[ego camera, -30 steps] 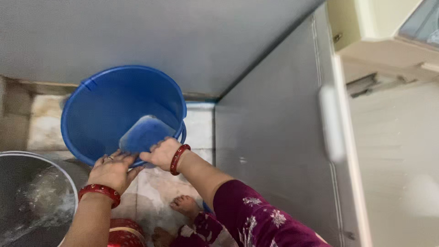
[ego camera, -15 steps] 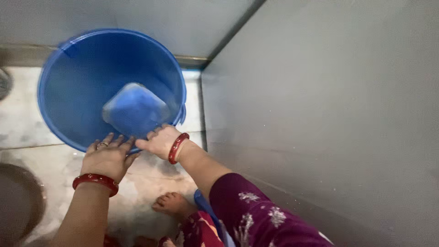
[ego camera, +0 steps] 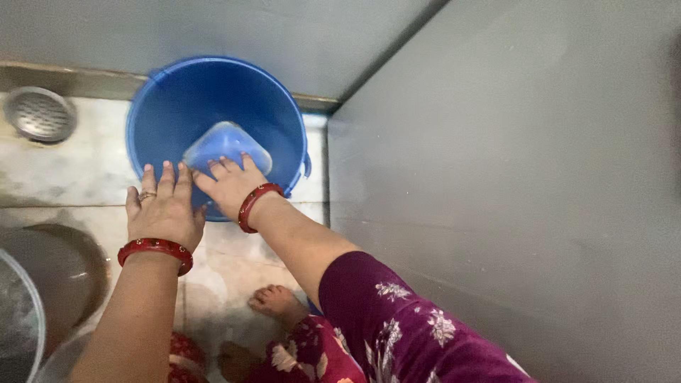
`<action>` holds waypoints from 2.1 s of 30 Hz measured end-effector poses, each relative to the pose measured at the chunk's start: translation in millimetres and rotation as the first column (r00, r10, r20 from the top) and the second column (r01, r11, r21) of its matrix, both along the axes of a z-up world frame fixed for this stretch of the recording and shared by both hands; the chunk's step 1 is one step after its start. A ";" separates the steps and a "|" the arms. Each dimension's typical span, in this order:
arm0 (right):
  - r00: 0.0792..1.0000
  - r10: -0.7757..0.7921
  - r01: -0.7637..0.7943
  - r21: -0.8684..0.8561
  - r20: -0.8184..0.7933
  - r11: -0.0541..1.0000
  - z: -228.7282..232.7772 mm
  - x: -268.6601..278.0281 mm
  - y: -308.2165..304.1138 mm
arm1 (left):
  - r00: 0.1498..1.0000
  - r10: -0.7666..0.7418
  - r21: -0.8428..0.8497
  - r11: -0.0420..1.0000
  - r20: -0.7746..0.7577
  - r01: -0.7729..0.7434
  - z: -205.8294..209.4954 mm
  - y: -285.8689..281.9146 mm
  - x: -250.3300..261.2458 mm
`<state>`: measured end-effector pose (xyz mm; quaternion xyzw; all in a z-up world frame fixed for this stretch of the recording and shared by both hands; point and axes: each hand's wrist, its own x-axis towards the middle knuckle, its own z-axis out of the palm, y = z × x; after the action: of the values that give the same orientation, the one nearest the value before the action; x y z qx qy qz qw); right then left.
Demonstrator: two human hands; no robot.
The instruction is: The person washes various clothes by hand in a metal bucket and a red plastic bucket, scrubbing the items in soapy water and then rinsing them in a separate bucket of water.
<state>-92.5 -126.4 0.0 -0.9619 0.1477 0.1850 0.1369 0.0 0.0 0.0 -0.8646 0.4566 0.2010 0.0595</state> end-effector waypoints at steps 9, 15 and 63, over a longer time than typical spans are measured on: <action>0.988 0.082 -0.076 -0.049 0.134 0.996 103.1 54.2 28.5 | 0.986 0.169 -0.230 0.960 0.012 -0.162 111.3 38.1 38.5; 0.947 0.128 -0.102 -0.100 0.294 0.990 132.9 71.8 53.8 | 0.971 0.237 -0.259 0.940 0.023 -0.223 152.2 65.8 51.3; 0.869 0.378 -0.341 -0.167 0.318 0.925 27.8 233.1 220.7 | 0.718 0.691 -0.213 0.691 -0.088 -0.691 21.4 219.1 160.3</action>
<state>140.6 94.3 27.8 -0.9957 -0.0505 0.0278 0.0727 160.3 219.1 21.4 -0.9733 0.1185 0.1544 -0.1215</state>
